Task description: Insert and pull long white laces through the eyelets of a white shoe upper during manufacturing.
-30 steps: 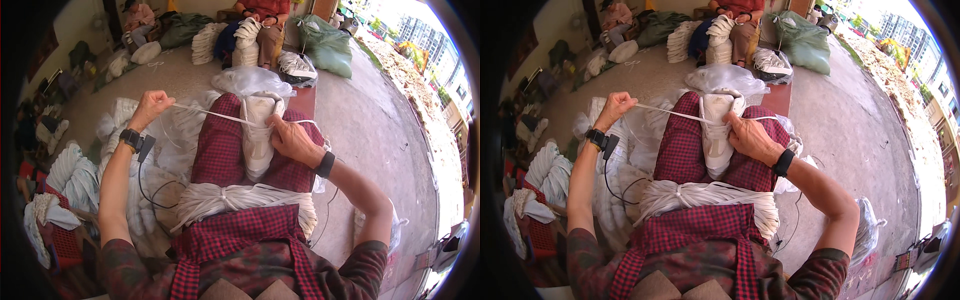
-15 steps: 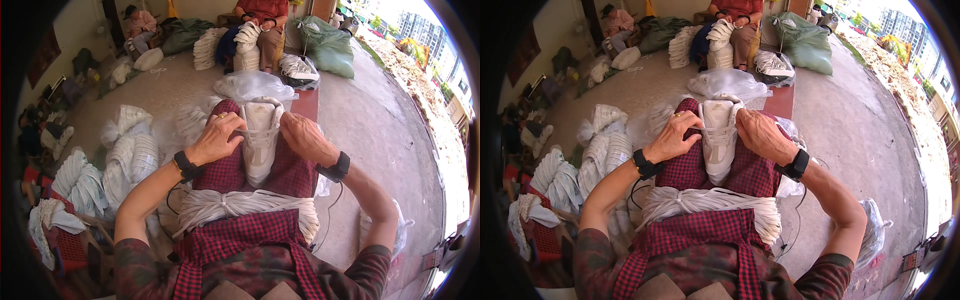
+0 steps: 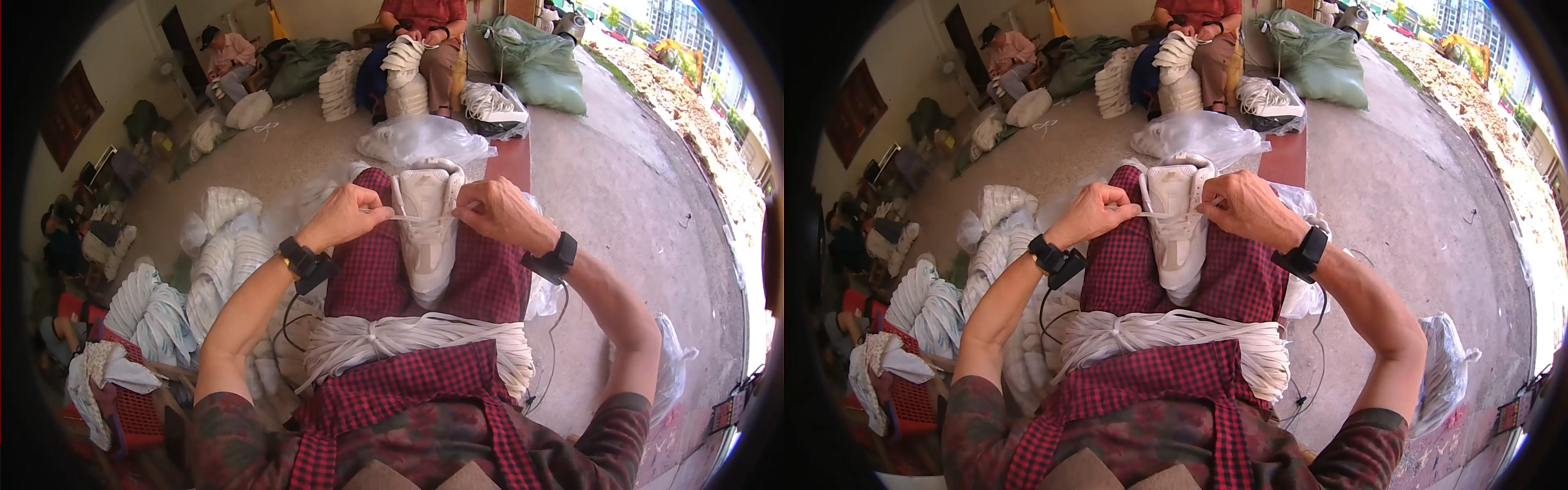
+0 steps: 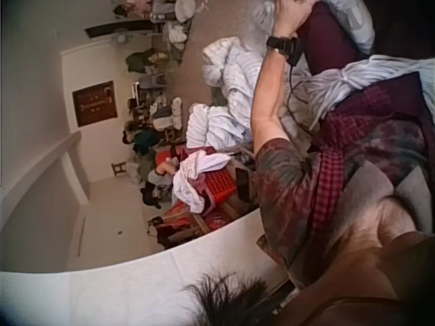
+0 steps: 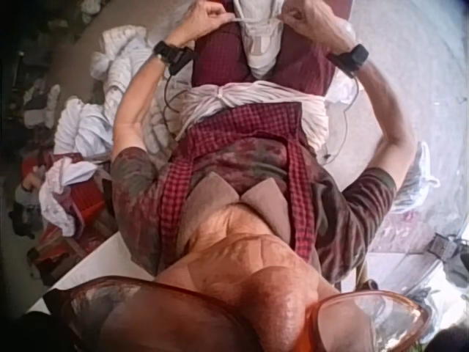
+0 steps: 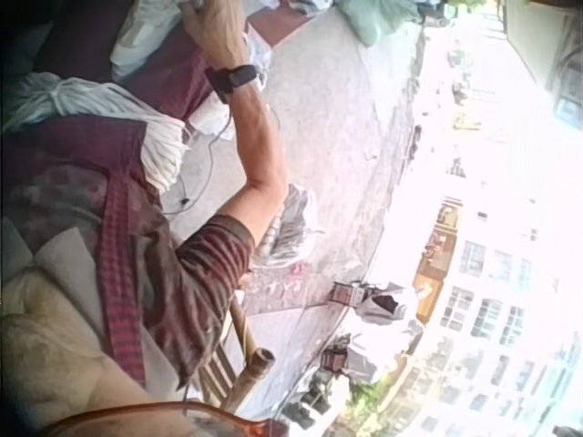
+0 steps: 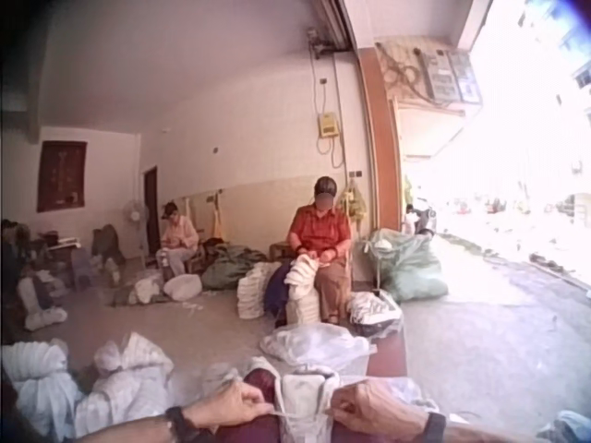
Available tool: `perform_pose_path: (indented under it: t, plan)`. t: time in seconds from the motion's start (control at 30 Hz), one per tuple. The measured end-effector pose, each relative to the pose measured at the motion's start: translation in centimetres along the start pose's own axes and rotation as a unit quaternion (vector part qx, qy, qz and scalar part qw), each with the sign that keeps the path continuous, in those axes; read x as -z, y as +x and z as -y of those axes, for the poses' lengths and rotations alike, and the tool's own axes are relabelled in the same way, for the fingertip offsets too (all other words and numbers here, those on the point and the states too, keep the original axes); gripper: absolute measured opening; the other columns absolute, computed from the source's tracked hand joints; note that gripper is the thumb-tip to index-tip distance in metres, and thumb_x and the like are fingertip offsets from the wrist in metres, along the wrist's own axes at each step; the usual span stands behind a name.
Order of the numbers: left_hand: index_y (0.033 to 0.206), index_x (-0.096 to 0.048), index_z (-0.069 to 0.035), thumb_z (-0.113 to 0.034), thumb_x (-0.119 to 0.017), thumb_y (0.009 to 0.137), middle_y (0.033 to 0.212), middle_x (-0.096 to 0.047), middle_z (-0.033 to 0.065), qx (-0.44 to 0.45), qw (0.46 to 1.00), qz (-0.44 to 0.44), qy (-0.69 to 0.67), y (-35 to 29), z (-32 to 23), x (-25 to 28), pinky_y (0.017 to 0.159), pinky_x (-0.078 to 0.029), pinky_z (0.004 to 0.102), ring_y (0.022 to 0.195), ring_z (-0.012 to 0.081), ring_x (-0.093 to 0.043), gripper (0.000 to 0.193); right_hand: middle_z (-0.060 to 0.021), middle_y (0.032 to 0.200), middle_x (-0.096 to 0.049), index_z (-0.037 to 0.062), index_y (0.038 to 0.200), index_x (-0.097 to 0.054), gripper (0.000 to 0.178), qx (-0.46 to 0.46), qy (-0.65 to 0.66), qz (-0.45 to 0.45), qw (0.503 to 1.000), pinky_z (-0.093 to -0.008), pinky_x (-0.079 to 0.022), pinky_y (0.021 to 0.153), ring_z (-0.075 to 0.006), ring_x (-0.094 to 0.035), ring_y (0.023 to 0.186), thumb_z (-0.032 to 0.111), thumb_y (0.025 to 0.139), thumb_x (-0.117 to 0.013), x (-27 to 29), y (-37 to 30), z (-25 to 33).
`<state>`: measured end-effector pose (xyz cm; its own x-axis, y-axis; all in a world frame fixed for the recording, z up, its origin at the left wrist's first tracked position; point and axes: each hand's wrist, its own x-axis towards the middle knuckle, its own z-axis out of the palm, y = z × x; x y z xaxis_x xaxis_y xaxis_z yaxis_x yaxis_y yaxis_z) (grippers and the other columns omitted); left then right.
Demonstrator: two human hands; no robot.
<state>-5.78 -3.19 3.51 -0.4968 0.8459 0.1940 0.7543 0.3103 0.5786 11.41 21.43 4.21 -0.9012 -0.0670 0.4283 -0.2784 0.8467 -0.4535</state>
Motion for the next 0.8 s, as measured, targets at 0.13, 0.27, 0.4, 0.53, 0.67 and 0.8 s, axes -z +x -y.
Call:
perform_pose_path:
  t: [0.13,0.27,0.4,0.53,0.67,0.8]
  plan:
    - [0.083,-0.069,0.003,-0.021,-0.069,0.088,0.067,-0.066,0.0147,-0.006,0.999,-0.053,-0.006,-1.1,0.4,-0.3,0.063,-0.049,0.0370,0.060,0.0219,-0.062,0.025,-0.0193,0.074,-0.068,-0.0006,0.084,-0.068,0.016,-0.037,0.015,0.018,0.999,-0.0418,-0.051,0.062,-0.0352,-0.067,0.069,0.015,0.085,-0.069,1.4,-0.4,0.7]
    - [0.089,-0.069,0.003,-0.017,-0.066,0.091,0.071,-0.066,0.0115,-0.023,0.996,-0.083,-0.004,-1.3,0.6,-0.5,0.063,-0.047,0.0315,0.064,0.0144,-0.058,0.021,-0.0199,0.073,-0.066,-0.0005,0.082,-0.067,0.018,0.045,-0.054,0.030,0.997,-0.0424,-0.049,0.061,-0.0374,-0.065,0.067,0.016,0.089,-0.068,1.2,-2.0,0.6]
    - [0.088,-0.070,0.002,-0.016,-0.065,0.090,0.071,-0.065,0.0174,-0.028,0.997,-0.066,-0.013,-1.5,1.3,-0.4,0.064,-0.049,0.0369,0.063,0.0243,-0.062,0.019,-0.0195,0.063,-0.054,-0.0026,0.078,-0.062,0.028,-0.017,0.065,0.112,0.991,-0.0423,-0.042,0.056,-0.0345,-0.051,0.055,0.020,0.094,-0.061,2.5,-2.7,1.2]
    - [0.088,-0.070,0.002,-0.016,-0.065,0.090,0.070,-0.065,0.0155,0.008,0.999,-0.051,-0.013,-2.3,2.6,0.7,0.066,-0.049,0.0379,0.063,0.0242,-0.062,0.019,-0.0132,0.072,-0.065,-0.0023,0.086,-0.067,0.016,-0.168,-0.092,0.053,0.980,-0.0419,-0.046,0.064,-0.0301,-0.060,0.064,0.010,0.091,-0.058,7.2,-4.1,-3.3]
    - [0.095,-0.068,-0.001,-0.003,-0.064,0.086,0.097,-0.065,0.0126,-0.089,0.954,-0.159,0.240,-2.6,3.1,1.6,0.080,-0.051,0.0375,0.091,0.0284,-0.066,0.009,-0.0149,0.107,-0.059,0.0051,0.110,-0.062,0.029,-0.082,-0.168,-0.089,0.978,-0.0439,-0.042,0.088,-0.0310,-0.058,0.104,-0.003,0.082,-0.056,5.3,-4.9,-4.1]
    - [0.102,-0.060,0.000,0.005,-0.062,0.081,0.103,-0.062,0.0139,-0.091,0.985,-0.140,0.041,-2.2,-1.4,-1.1,0.083,-0.051,0.0384,0.095,0.0304,-0.064,0.022,-0.0187,0.105,-0.054,0.0014,0.112,-0.050,0.035,0.024,-0.097,0.002,0.995,-0.0475,-0.044,0.087,-0.0387,-0.057,0.101,-0.005,0.078,-0.054,0.3,-2.2,2.0]
